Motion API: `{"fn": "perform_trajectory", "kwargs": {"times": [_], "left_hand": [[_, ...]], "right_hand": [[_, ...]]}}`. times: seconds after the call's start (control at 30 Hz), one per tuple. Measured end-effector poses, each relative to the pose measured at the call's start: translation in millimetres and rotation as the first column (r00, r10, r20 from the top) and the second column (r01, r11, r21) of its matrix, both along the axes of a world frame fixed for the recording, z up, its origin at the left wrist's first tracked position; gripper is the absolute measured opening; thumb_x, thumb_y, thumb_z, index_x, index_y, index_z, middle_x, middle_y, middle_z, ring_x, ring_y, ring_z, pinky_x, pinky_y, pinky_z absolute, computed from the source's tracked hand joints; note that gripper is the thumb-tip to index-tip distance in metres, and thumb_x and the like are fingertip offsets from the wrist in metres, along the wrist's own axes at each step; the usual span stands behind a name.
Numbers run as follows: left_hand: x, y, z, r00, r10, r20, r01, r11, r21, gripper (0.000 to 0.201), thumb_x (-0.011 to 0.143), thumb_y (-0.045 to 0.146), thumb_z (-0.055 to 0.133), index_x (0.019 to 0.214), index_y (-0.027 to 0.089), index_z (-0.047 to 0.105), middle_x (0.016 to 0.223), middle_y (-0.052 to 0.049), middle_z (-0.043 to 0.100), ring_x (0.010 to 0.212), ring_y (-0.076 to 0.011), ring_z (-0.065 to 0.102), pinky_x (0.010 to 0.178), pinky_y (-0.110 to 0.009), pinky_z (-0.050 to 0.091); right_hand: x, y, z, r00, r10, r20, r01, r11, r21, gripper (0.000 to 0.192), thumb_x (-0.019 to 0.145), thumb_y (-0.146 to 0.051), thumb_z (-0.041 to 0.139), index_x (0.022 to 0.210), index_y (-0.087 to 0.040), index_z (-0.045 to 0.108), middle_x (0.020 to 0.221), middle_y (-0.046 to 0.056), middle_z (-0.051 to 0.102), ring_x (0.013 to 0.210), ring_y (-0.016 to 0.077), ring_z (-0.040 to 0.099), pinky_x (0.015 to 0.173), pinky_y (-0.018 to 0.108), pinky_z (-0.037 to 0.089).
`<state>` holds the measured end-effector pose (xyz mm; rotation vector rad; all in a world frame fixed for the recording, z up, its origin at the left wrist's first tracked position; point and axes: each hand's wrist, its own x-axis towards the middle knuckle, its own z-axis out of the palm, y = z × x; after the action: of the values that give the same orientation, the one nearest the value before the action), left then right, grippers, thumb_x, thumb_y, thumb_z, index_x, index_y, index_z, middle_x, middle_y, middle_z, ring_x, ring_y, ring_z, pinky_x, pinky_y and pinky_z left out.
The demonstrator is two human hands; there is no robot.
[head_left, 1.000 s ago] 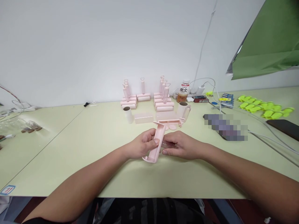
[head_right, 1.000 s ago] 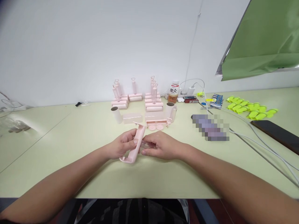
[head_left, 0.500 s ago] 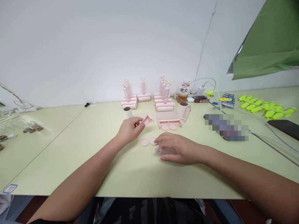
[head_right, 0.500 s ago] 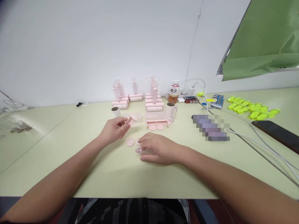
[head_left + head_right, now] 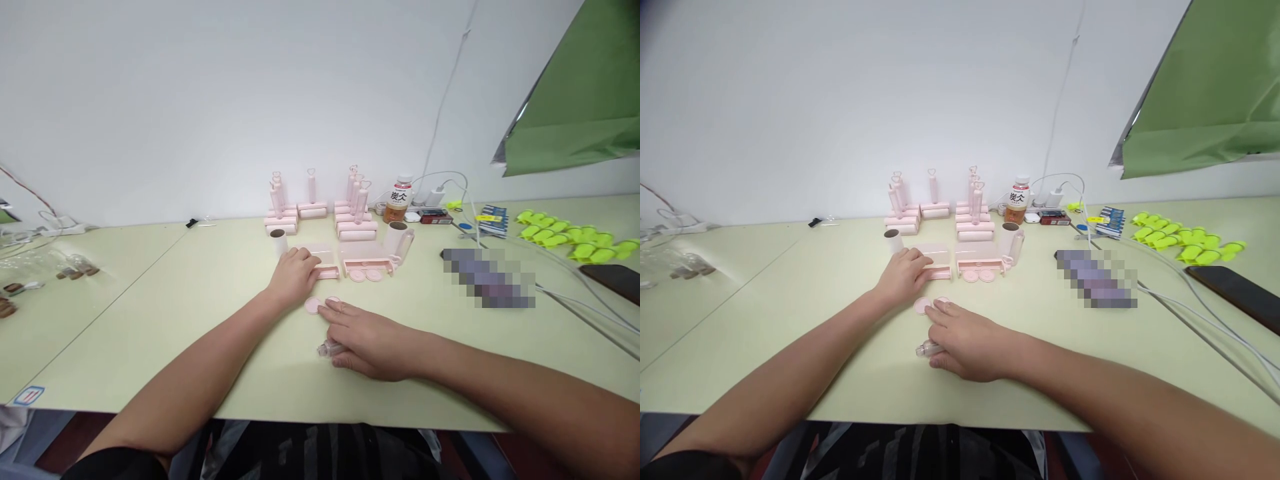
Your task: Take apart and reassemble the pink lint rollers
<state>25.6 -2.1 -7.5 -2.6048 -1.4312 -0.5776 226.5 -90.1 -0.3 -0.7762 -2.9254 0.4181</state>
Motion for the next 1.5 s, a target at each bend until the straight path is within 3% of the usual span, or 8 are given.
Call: {"fn": "perform_trajectory", "kwargs": {"times": [0.2, 0.4, 0.67, 0.87, 1.03, 1.13, 1.27, 1.5], "left_hand": [[-16, -34, 30.2, 0.991, -0.133, -0.033, 0.112, 0.923, -0.368, 0.023, 0.087, 0.035, 0.055, 0.096, 0.021, 0.071, 0.082, -0.004, 0.07, 0.068, -0.0186, 0.06, 0.058, -0.029, 0.036], [-12, -41, 26.8, 0.956, -0.258, -0.144, 0.166, 0.872, -0.46, 0.016, 0.08, 0.02, 0.053, 0.066, 0.02, 0.061, 0.064, -0.001, 0.064, 0.056, -0.0159, 0.051, 0.052, -0.028, 0.027], [-16, -26, 28.8, 0.988, -0.055, -0.145, 0.021, 0.974, -0.226, 0.026, 0.092, 0.021, 0.043, 0.077, 0.019, 0.064, 0.083, -0.005, 0.061, 0.063, -0.0167, 0.053, 0.055, -0.03, 0.033], [-21, -12, 13.9, 0.966, -0.019, -0.256, -0.008, 0.995, -0.103, 0.027, 0.091, 0.022, 0.048, 0.075, 0.02, 0.07, 0.109, -0.011, 0.058, 0.095, -0.0264, 0.054, 0.078, -0.04, 0.041], [-22, -10, 8.2, 0.976, -0.001, -0.218, -0.017, 0.997, -0.08, 0.03, 0.093, 0.025, 0.047, 0.076, 0.021, 0.071, 0.125, -0.011, 0.054, 0.107, -0.0302, 0.05, 0.086, -0.046, 0.038], [-21, -16, 13.2, 0.983, -0.058, -0.174, 0.041, 0.994, -0.1, 0.021, 0.09, 0.024, 0.051, 0.09, 0.021, 0.072, 0.122, -0.012, 0.054, 0.105, -0.0285, 0.05, 0.086, -0.044, 0.038], [-13, -29, 17.8, 0.955, -0.272, -0.119, 0.248, 0.951, -0.185, 0.019, 0.086, 0.024, 0.059, 0.1, 0.027, 0.073, 0.115, -0.007, 0.056, 0.104, -0.025, 0.049, 0.091, -0.041, 0.036], [-1, -28, 3.7, 0.925, -0.358, -0.125, 0.342, 0.93, -0.132, 0.023, 0.092, 0.025, 0.054, 0.082, 0.024, 0.075, 0.103, -0.007, 0.058, 0.098, -0.0229, 0.046, 0.085, -0.038, 0.033]], "right_hand": [[6, -11, 2.4, 1.0, -0.02, 0.0, 0.02, 0.998, 0.066, 0.029, 0.091, -0.035, 0.058, 0.094, -0.008, 0.069, 0.134, 0.028, 0.054, 0.132, 0.039, 0.044, 0.106, 0.053, 0.039], [6, -8, -3.1, 1.0, -0.031, -0.004, 0.031, 0.995, 0.091, 0.028, 0.09, -0.034, 0.059, 0.093, -0.009, 0.069, 0.123, 0.025, 0.06, 0.12, 0.0372, 0.053, 0.096, 0.05, 0.046], [6, -3, -4.9, 1.0, -0.023, -0.014, 0.024, 0.997, 0.077, 0.029, 0.092, -0.034, 0.057, 0.097, -0.008, 0.069, 0.12, 0.023, 0.062, 0.122, 0.0345, 0.051, 0.103, 0.047, 0.042], [4, -1, -2.7, 0.999, -0.022, -0.023, 0.024, 0.995, 0.098, 0.028, 0.091, -0.035, 0.057, 0.09, -0.01, 0.069, 0.118, 0.022, 0.063, 0.121, 0.0354, 0.05, 0.098, 0.047, 0.045], [4, -1, -4.8, 0.999, -0.032, -0.009, 0.033, 0.994, 0.107, 0.027, 0.091, -0.035, 0.057, 0.09, -0.01, 0.069, 0.116, 0.02, 0.063, 0.12, 0.0342, 0.051, 0.098, 0.045, 0.045], [5, -1, -6.5, 1.0, -0.018, -0.01, 0.019, 0.994, 0.107, 0.027, 0.092, -0.034, 0.056, 0.091, -0.01, 0.069, 0.116, 0.02, 0.064, 0.12, 0.0328, 0.052, 0.102, 0.045, 0.043], [6, 0, -6.5, 1.0, -0.028, -0.008, 0.028, 0.994, 0.104, 0.028, 0.092, -0.035, 0.057, 0.096, -0.01, 0.069, 0.119, 0.02, 0.064, 0.118, 0.0332, 0.054, 0.104, 0.048, 0.042], [5, 2, -5.1, 0.999, -0.036, 0.023, 0.034, 0.996, 0.078, 0.031, 0.092, -0.036, 0.056, 0.097, -0.009, 0.069, 0.117, 0.021, 0.065, 0.119, 0.0336, 0.053, 0.104, 0.048, 0.041]]}}
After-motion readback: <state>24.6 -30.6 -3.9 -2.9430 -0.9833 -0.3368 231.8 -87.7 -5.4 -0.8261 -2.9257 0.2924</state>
